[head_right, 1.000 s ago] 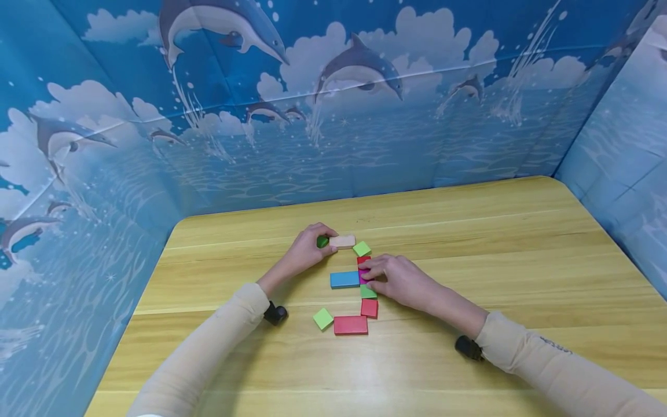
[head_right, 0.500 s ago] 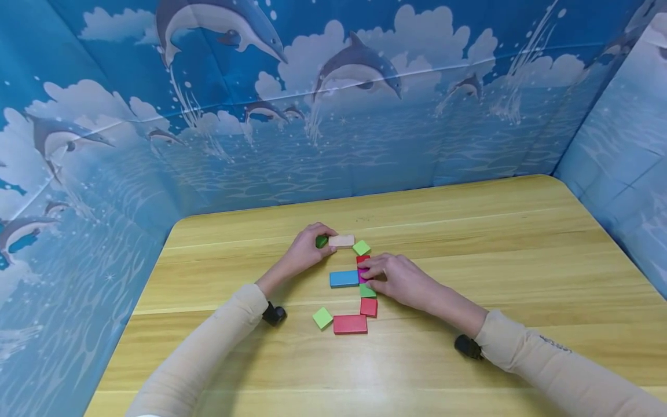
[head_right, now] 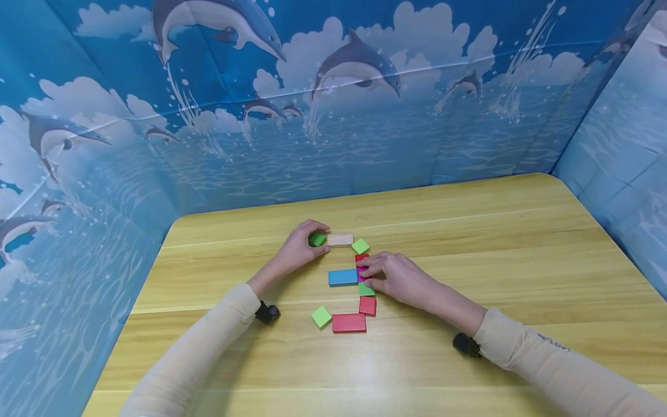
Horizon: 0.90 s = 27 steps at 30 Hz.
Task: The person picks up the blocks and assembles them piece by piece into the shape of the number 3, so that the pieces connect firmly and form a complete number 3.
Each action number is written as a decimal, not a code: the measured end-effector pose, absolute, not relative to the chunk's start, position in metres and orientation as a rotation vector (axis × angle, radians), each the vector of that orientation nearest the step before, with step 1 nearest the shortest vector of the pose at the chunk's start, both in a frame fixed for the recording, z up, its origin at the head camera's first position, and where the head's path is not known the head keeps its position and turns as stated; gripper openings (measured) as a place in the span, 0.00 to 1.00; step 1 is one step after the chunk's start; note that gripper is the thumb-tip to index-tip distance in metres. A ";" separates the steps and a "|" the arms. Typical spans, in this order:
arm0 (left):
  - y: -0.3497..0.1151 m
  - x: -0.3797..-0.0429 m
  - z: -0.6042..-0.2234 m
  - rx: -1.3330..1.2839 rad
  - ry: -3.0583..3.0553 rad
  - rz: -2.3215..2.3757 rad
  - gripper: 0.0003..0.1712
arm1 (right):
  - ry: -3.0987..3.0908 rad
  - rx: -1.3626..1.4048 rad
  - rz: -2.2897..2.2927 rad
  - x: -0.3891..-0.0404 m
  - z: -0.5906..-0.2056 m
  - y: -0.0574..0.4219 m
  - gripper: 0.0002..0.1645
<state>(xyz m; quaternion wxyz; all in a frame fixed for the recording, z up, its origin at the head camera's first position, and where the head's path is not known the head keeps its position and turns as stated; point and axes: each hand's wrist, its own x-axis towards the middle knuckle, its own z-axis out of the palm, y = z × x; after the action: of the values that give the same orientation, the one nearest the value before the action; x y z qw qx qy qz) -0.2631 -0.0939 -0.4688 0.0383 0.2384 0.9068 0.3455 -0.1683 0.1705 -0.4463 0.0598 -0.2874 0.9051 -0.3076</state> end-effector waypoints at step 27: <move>-0.104 -0.247 -0.465 0.462 2.852 1.124 0.24 | 2.742 -0.873 -0.939 -0.167 -0.449 0.171 0.18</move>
<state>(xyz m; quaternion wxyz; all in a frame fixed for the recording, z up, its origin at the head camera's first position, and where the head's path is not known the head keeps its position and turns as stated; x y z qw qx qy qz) -0.2474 -0.1044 -0.4651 0.0206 0.1490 0.9197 0.3626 -0.1671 0.1708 -0.4493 0.0575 -0.2880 0.9043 -0.3096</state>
